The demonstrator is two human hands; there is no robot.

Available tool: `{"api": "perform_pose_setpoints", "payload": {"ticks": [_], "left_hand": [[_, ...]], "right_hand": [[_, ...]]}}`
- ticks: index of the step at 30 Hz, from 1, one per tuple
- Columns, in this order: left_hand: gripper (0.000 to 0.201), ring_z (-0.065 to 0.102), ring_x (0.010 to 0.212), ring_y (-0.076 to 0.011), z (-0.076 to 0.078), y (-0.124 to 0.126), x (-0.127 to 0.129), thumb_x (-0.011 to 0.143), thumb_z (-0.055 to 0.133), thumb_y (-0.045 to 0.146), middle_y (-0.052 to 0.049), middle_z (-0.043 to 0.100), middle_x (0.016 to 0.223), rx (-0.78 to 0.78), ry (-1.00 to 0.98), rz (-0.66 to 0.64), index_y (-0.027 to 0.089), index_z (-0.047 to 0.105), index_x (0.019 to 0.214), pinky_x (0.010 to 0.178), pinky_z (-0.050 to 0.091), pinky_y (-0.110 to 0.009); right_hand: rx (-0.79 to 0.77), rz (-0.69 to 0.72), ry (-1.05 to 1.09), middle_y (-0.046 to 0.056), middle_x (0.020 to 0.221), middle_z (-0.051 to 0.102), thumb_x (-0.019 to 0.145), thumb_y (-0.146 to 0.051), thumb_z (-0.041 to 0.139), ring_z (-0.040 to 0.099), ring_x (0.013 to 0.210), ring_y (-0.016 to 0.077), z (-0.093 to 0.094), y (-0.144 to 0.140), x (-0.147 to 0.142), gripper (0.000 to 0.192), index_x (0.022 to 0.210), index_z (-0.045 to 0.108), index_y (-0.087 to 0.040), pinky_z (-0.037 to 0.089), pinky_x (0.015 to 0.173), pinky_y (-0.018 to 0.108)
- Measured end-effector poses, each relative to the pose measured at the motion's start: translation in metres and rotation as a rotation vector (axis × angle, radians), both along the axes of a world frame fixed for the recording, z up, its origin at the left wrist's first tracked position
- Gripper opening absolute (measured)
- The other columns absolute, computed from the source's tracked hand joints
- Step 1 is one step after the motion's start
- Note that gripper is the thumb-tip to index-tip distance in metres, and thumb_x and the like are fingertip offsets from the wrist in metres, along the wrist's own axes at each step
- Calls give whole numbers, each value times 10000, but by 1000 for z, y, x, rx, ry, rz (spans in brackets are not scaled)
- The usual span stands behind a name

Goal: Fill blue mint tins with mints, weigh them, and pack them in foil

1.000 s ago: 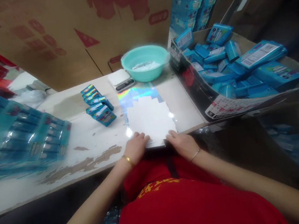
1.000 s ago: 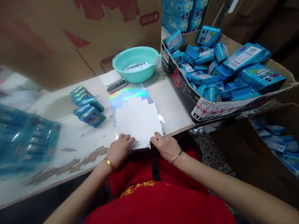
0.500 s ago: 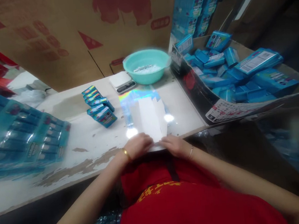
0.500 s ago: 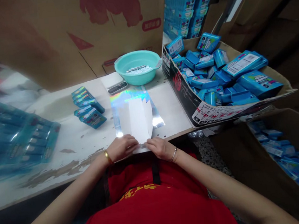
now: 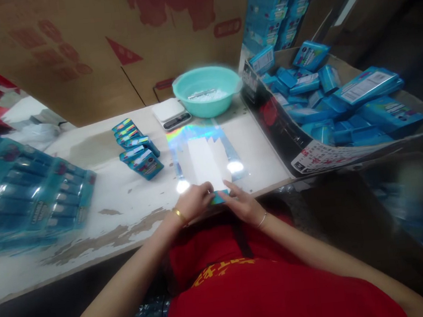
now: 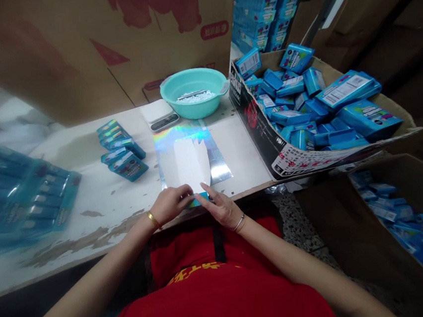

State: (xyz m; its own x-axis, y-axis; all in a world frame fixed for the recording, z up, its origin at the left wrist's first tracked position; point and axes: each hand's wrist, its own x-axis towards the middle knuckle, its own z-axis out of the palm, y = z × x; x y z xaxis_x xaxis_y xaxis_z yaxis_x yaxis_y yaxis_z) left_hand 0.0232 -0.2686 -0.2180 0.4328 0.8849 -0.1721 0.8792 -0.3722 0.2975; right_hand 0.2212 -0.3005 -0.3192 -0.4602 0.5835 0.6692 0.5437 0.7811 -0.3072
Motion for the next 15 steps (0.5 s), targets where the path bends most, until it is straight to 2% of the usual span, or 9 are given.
{"api": "perform_pose_setpoints", "payload": {"ticks": [3,5,7,8,10,12,14,15], "left_hand": [[180,631,807,-191,-1,-9,0,894,478,295,-53,675,924,91,-93,-7,198,614,961,667,465,-285],[233,600,1007,-207,-7,-20,-4,894,452,227,-93,606,1157,255,-278,18,191,581,1085,819,494,-324],[365,495,1200,-232,-18,-33,-11,877,466,204,-119,483,1324,423,-500,168,202,495,1241,972,451,-383],[466,423,1278,-247,-26,-38,-14,863,487,210,-124,416,1387,461,-601,272,214,420,1323,1029,413,-415],[687,304,1368,-268,-45,-47,-16,834,523,231,-126,277,1487,369,-759,402,237,217,1450,1087,358,-447],[850,273,1389,-265,-63,-52,-11,824,540,251,-126,198,1530,151,-874,400,238,14,1492,1101,349,-436],[894,316,1369,-254,-75,-54,0,847,539,281,-132,228,1523,8,-911,380,229,-80,1490,1101,355,-428],[880,337,1358,-251,-77,-55,6,869,521,301,-138,249,1514,-8,-895,383,224,-101,1487,1101,354,-434]], "right_hand": [[37,28,-69,178,1391,426,912,-65,382,592,1034,238,-3,2,2,629,1498,192,-192,547,841,398],[55,39,-101,189,1339,481,915,-62,366,611,956,238,-6,4,4,604,1492,213,-158,557,783,406],[42,41,-117,186,1319,501,921,-64,346,618,920,230,-9,6,5,567,1475,270,-158,562,758,403],[26,43,-114,180,1320,502,923,-65,338,617,936,230,-10,6,5,554,1466,295,-165,562,772,408],[-6,46,-92,169,1329,497,924,-64,342,613,983,238,-10,7,4,550,1461,309,-178,561,804,424],[-13,57,-65,175,1328,496,919,-61,361,610,1005,249,-8,8,2,570,1472,277,-172,563,808,431],[-1,65,-40,179,1337,486,919,-66,374,605,1029,250,-3,9,0,590,1484,239,-169,565,818,418],[5,65,-28,177,1355,467,920,-72,379,595,1056,247,0,10,-2,596,1488,228,-174,562,840,410]]}}
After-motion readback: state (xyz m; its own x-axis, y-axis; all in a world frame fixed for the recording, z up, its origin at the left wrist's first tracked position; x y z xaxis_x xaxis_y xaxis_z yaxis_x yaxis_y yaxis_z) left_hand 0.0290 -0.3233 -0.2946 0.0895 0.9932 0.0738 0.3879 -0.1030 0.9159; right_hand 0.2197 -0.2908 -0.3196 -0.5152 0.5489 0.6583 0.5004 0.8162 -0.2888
